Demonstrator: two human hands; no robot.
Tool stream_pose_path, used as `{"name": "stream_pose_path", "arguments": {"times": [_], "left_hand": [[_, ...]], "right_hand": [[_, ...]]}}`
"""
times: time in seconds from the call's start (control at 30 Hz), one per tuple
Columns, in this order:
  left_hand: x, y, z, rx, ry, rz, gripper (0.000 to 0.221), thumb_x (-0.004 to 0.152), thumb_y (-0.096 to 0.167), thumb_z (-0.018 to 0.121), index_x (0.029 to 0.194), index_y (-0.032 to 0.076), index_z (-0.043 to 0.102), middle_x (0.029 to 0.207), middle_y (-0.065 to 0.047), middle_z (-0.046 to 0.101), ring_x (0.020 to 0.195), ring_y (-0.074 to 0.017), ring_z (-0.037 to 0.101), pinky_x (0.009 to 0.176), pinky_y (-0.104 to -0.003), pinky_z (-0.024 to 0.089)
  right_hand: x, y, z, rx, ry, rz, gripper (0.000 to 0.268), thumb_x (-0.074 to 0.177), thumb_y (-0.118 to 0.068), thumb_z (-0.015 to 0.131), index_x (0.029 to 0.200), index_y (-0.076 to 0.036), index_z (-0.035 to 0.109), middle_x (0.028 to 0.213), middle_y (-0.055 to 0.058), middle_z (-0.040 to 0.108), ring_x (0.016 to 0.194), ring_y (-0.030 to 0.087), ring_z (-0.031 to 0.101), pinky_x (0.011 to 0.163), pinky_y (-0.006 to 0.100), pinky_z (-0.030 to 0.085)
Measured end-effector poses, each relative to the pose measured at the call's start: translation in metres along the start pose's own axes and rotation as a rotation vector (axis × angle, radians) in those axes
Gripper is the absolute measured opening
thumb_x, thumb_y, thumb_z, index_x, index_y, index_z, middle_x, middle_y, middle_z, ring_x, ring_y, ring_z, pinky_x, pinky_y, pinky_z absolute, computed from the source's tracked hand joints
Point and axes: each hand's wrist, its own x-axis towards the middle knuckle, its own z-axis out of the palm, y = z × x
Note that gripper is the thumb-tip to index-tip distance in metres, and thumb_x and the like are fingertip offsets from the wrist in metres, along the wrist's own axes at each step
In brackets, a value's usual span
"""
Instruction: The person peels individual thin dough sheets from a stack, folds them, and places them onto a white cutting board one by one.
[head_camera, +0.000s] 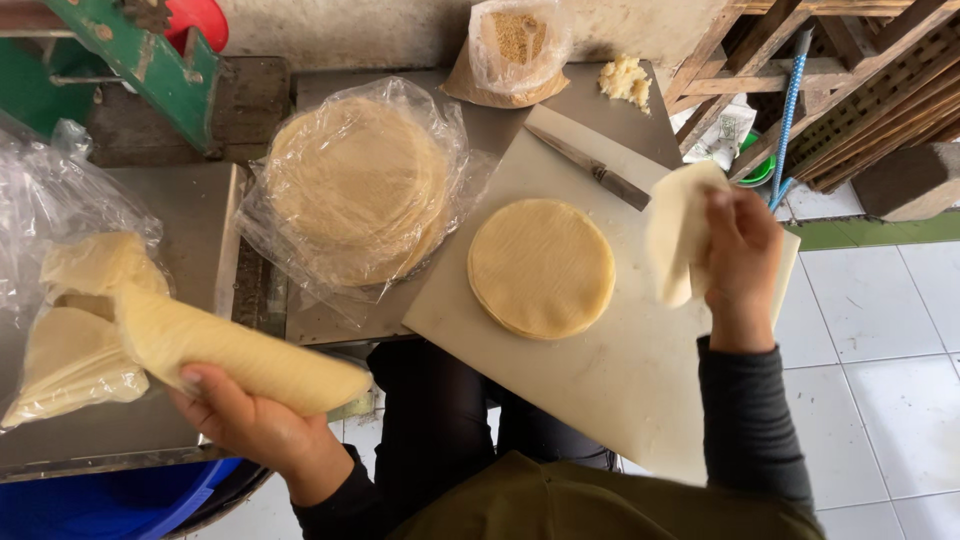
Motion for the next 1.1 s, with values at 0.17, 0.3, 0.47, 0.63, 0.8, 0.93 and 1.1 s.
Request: {"name": "stream_pose_path", "arguments": {"times": [0.17, 0.3, 0.47, 0.63, 0.8, 0.93, 1.1], "left_hand": [[-0.017, 0.012, 0.002, 0.076, -0.105, 0.024, 0.047, 0.118, 0.035, 0.061, 0.145, -0.003, 0.05, 0.135, -0.013, 0.062, 0.116, -0.0173, 0.059, 0.106, -0.034, 0.052], [-0.017, 0.018, 0.006, 0.057, -0.171, -0.003, 0.05, 0.115, 0.035, 0.061, 0.148, -0.001, 0.05, 0.14, -0.011, 0.062, 0.119, -0.0161, 0.061, 0.109, -0.034, 0.052], [-0.017, 0.021, 0.009, 0.08, -0.215, -0.028, 0.049, 0.116, 0.036, 0.059, 0.147, -0.002, 0.051, 0.135, -0.01, 0.064, 0.117, -0.015, 0.062, 0.102, -0.03, 0.053], [-0.02, 0.012, 0.013, 0.103, -0.197, -0.055, 0.05, 0.116, 0.034, 0.058, 0.151, -0.001, 0.049, 0.133, -0.01, 0.063, 0.115, -0.0149, 0.061, 0.103, -0.032, 0.054], [-0.022, 0.01, 0.012, 0.119, -0.23, -0.044, 0.045, 0.117, 0.035, 0.057, 0.144, -0.001, 0.052, 0.126, -0.011, 0.063, 0.111, -0.0147, 0.062, 0.098, -0.03, 0.054], [-0.025, 0.01, 0.014, 0.142, -0.242, -0.049, 0.042, 0.115, 0.035, 0.055, 0.139, 0.0, 0.053, 0.128, -0.01, 0.064, 0.115, -0.0155, 0.064, 0.099, -0.033, 0.056], [-0.036, 0.007, 0.017, 0.171, -0.28, -0.06, 0.039, 0.116, 0.033, 0.053, 0.136, 0.0, 0.054, 0.126, -0.009, 0.064, 0.113, -0.0144, 0.064, 0.098, -0.032, 0.057]], "right_hand": [[0.001, -0.01, 0.064, -0.707, -0.391, -0.877, 0.016, 0.102, -0.007, 0.067, 0.117, -0.008, 0.073, 0.103, 0.01, 0.07, 0.091, 0.025, 0.066, 0.078, 0.035, 0.056], [-0.058, 0.023, 0.112, -1.042, -0.632, -0.882, 0.03, 0.087, -0.01, 0.066, 0.114, -0.02, 0.075, 0.093, 0.005, 0.065, 0.072, 0.023, 0.065, 0.058, 0.036, 0.053], [-0.088, 0.047, 0.111, -1.041, -0.687, -1.139, 0.039, 0.08, -0.006, 0.065, 0.119, -0.007, 0.065, 0.089, 0.005, 0.053, 0.069, 0.016, 0.06, 0.055, 0.031, 0.05], [-0.091, 0.045, 0.107, -1.029, -0.643, -1.216, 0.04, 0.079, -0.005, 0.065, 0.119, -0.005, 0.066, 0.088, 0.003, 0.053, 0.067, 0.014, 0.058, 0.055, 0.029, 0.05], [-0.095, 0.041, 0.112, -0.983, -0.674, -1.206, 0.04, 0.079, -0.007, 0.065, 0.118, -0.003, 0.066, 0.089, 0.003, 0.054, 0.066, 0.014, 0.058, 0.055, 0.029, 0.05], [-0.095, 0.04, 0.113, -0.983, -0.701, -1.184, 0.039, 0.079, -0.008, 0.066, 0.117, -0.004, 0.066, 0.088, 0.003, 0.054, 0.065, 0.013, 0.059, 0.054, 0.029, 0.05], [-0.099, 0.041, 0.11, -1.039, -0.703, -1.165, 0.038, 0.079, -0.011, 0.068, 0.116, -0.005, 0.066, 0.088, 0.003, 0.055, 0.065, 0.014, 0.06, 0.053, 0.029, 0.05]]}}
